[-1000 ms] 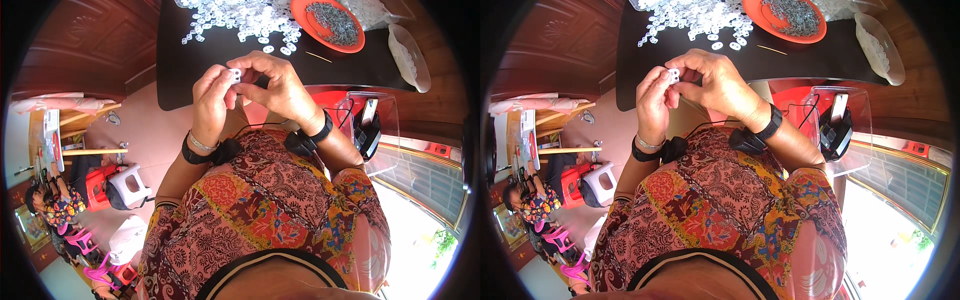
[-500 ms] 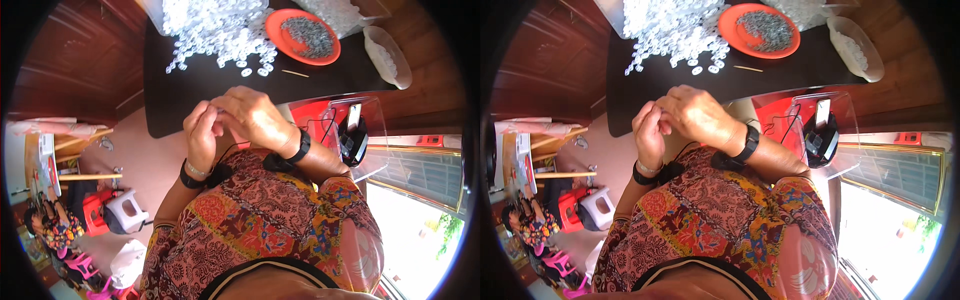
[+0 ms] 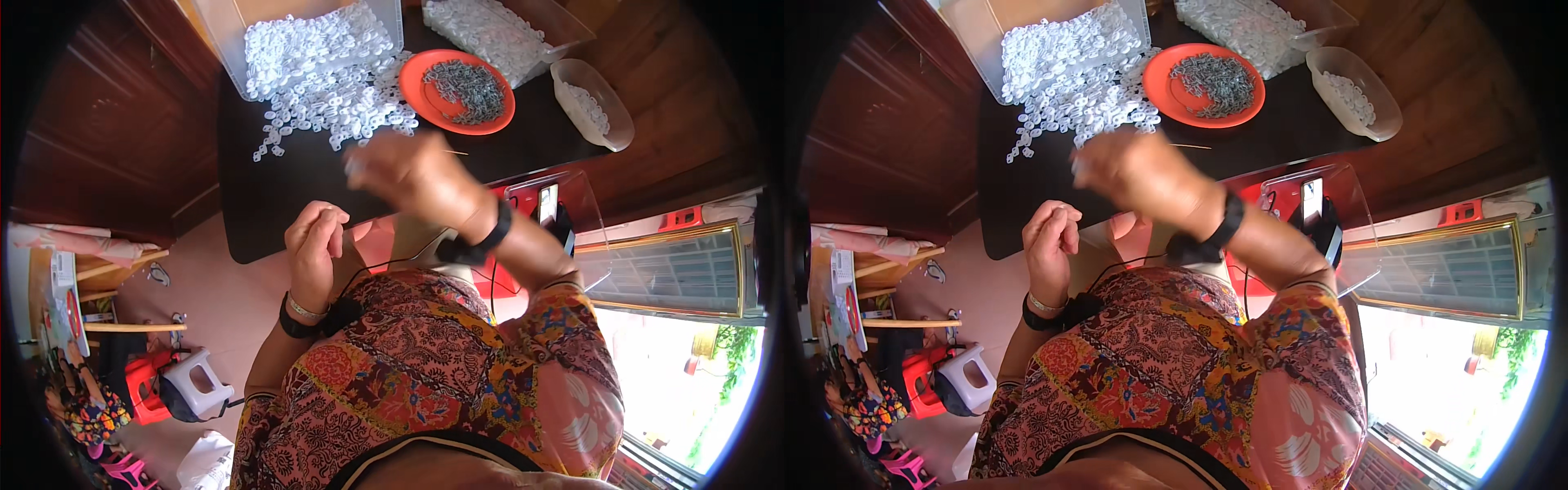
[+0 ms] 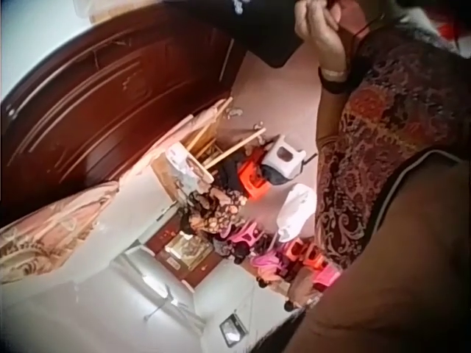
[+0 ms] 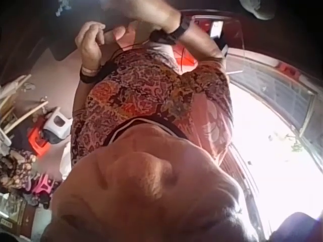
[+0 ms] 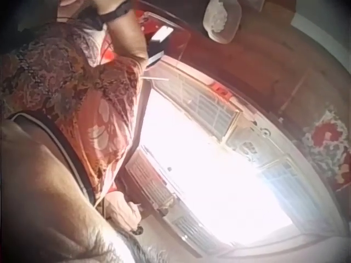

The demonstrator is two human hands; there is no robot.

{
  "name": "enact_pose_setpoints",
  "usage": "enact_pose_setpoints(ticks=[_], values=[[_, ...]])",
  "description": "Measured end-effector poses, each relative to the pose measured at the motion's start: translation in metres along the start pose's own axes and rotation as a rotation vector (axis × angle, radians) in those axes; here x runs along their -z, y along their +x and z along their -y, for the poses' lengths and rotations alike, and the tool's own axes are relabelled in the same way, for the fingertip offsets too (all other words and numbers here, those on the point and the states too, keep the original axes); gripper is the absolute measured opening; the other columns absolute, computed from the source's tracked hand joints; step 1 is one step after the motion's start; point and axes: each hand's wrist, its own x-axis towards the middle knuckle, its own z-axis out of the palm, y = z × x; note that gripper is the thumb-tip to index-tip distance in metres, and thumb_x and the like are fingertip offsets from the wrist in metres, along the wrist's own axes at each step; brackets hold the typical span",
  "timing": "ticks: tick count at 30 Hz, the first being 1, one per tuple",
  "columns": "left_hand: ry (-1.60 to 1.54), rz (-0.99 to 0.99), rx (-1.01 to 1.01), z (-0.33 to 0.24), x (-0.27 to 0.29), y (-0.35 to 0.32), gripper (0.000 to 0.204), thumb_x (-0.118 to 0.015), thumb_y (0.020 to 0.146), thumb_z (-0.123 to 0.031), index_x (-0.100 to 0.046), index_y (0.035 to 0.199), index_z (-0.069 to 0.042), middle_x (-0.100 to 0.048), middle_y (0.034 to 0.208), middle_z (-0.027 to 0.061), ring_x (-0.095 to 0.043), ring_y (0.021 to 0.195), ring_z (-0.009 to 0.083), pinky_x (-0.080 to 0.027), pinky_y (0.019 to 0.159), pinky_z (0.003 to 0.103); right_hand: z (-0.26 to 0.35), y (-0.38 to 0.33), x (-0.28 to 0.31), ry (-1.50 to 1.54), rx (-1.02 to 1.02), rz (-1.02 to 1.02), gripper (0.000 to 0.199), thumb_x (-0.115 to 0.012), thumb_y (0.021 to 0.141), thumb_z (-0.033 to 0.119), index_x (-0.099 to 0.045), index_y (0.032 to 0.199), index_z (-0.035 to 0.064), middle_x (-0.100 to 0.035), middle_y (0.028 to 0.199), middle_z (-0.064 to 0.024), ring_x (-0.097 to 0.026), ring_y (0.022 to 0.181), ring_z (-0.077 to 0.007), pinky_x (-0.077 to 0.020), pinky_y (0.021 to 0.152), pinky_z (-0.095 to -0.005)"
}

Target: Assembling small plastic components by manually inserting metal pins into them.

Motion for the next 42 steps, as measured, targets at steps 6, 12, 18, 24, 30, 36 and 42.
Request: enact_pose_setpoints(ticks=[6,12,18,24,30,36,42], values=[[0.114,0.013,0.016,0.001,0.014,-0.002,0.021,-0.046,0.092,-0.012,-0.058,0.078,0.000,-0.041,0.055,-0.0025,-0.034,0.049,0.0044,-0.026,0.048,0.021,-0.087,0.090,0.148,-0.790,0.096,-0.342,0.020,-0.062,0.081,0.010,-0.066,0.097,-0.0003,-0.065,0.087,-0.0208,-0.063,0.080,-0.0382,-0.0519,0.071,-0.0405],[0.115,0.003,0.001,0.000,0.014,0.000,0.022,-0.046,0.091,-0.012,-0.058,0.078,0.000,-0.040,0.053,-0.0030,-0.034,0.049,0.0039,-0.026,0.048,0.021,-0.112,0.088,0.152,-0.976,0.108,-0.222,0.022,-0.062,0.079,0.009,-0.067,0.099,0.0024,-0.064,0.097,-0.0190,-0.061,0.090,-0.0340,-0.0500,0.076,-0.0393],[0.118,-0.003,0.021,0.002,0.022,-0.004,0.022,-0.046,0.091,-0.012,-0.058,0.077,0.000,-0.041,0.054,-0.0033,-0.034,0.049,0.0036,-0.026,0.048,0.021,-0.068,0.029,0.034,-0.212,-0.071,0.385,0.016,-0.063,0.079,0.013,-0.069,0.093,0.0066,-0.064,0.087,-0.0118,-0.062,0.082,-0.0304,-0.0496,0.074,-0.0393],[0.126,0.007,0.033,0.003,0.021,-0.004,0.022,-0.046,0.091,-0.013,-0.057,0.076,0.000,-0.041,0.053,-0.0035,-0.034,0.049,0.0037,-0.026,0.048,0.022,-0.061,0.008,0.002,-0.354,-0.035,0.461,0.016,-0.063,0.078,0.014,-0.069,0.091,0.0068,-0.062,0.087,-0.0114,-0.060,0.086,-0.0305,-0.0481,0.079,-0.0401],[0.095,0.010,0.062,0.007,0.023,-0.003,0.021,-0.047,0.090,-0.013,-0.057,0.076,-0.001,-0.041,0.053,-0.0038,-0.034,0.049,0.0037,-0.025,0.048,0.022,-0.065,0.011,-0.006,-0.382,-0.092,0.503,0.014,-0.062,0.080,0.016,-0.065,0.086,0.0040,-0.062,0.087,-0.0112,-0.060,0.087,-0.0300,-0.0476,0.079,-0.0414],[0.048,0.020,0.087,0.001,0.020,-0.002,0.019,-0.047,0.091,-0.014,-0.056,0.083,0.000,-0.040,0.056,-0.0033,-0.032,0.050,0.0031,-0.046,0.059,0.021,-0.042,0.012,-0.012,-0.016,-0.286,0.444,0.013,-0.063,0.079,0.014,-0.063,0.088,0.0037,-0.064,0.077,-0.0118,-0.063,0.074,-0.0307,-0.0501,0.068,-0.0392],[0.081,0.048,0.089,0.001,0.021,0.000,0.021,-0.044,0.092,-0.017,-0.057,0.085,-0.002,-0.042,0.056,-0.0027,-0.036,0.050,0.0049,-0.026,0.048,0.022,-0.051,0.015,-0.020,-0.117,-0.211,0.404,0.013,-0.065,0.080,0.010,-0.065,0.091,0.0042,-0.065,0.082,-0.0110,-0.063,0.073,-0.0253,-0.0499,0.067,-0.0329]])
